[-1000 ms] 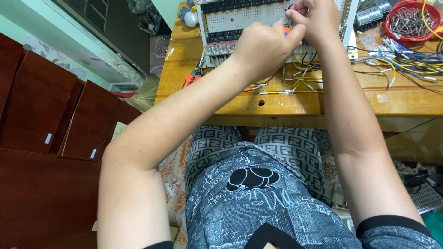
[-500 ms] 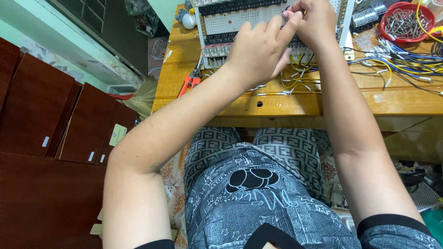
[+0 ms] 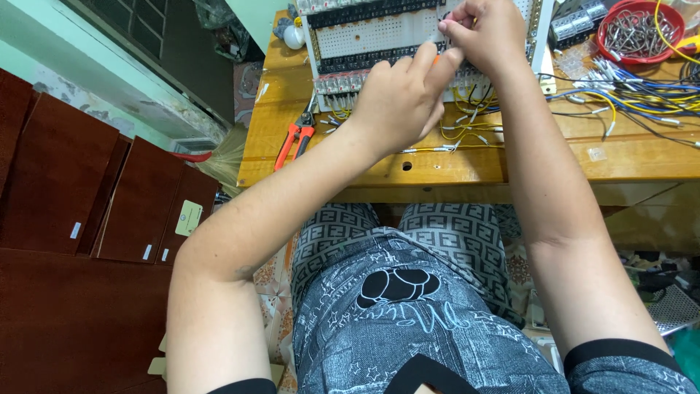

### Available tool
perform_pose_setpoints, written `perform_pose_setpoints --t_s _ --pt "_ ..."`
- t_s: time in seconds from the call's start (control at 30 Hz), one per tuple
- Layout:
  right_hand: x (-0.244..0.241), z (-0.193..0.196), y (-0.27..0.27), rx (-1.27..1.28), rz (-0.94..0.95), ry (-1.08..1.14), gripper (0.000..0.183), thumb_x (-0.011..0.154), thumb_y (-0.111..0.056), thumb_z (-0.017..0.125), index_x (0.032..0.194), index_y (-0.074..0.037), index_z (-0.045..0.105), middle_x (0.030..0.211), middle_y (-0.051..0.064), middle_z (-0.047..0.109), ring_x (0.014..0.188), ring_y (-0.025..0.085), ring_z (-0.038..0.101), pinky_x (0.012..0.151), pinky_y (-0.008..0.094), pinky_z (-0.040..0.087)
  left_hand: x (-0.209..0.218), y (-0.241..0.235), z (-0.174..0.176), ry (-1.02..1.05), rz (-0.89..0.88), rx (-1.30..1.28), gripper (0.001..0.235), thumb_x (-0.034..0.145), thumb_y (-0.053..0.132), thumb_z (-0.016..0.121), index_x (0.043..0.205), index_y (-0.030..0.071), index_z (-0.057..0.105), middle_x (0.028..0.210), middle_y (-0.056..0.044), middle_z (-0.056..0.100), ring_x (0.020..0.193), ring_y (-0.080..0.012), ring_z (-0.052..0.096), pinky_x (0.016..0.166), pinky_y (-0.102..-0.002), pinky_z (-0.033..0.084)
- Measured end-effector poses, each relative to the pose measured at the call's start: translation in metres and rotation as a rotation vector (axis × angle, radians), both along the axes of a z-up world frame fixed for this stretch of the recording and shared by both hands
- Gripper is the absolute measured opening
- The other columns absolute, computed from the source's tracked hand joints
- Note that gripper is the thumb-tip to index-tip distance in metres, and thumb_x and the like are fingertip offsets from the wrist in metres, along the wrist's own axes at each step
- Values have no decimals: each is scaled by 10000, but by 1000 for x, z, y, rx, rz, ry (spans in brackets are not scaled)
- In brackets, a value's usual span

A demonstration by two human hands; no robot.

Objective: The person strips wire ends with a tool, inserts them into terminal blocks on a DIN-rail mounted electrical panel, and tightens the connections with a screwdriver. The person repeats this process for multiple wires throughout the clip.

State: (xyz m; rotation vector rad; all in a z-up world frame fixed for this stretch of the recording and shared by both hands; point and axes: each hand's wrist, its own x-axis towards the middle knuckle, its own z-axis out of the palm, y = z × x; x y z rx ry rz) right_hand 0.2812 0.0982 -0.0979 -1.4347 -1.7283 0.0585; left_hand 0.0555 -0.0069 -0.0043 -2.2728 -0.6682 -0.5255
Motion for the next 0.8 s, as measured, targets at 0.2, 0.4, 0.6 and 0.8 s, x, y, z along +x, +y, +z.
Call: perform_pose_setpoints --t_s 0.2,0.4,0.6,0.8 --pt "-4 -3 5 50 -103 -16 158 989 -383 849 912 -258 790 752 -96 690 672 151 646 520 391 422 -2 16 -1 -91 -47 346 460 1040 634 528 895 198 530 605 68 483 425 -127 470 495 -298 346" --pt "-6 5 -5 -49 -87 4 127 822 -345 679 882 -263 755 718 -66 640 688 190 617 550 415 404 -2 15 17 -7 64 0 587 1081 606 616 1441 210 375 1313 -141 527 856 -282 631 630 -436 427" --pt "-1 0 7 -91 -59 27 162 981 -437 812 954 -279 785 801 -102 686 740 143 640 578 396 427 -4 17 11 130 -234 81 265 900 164 564 1163 153 533 1091 -73 609 720 -193 617 630 -360 413" --pt "-4 -1 2 -37 -57 -1 132 986 -389 801 934 -269 781 764 -99 671 695 145 627 558 397 422 9 -7 8 25 -69 163 562 656 472 738 1092 215 493 993 -49 530 683 -217 529 504 -358 377"
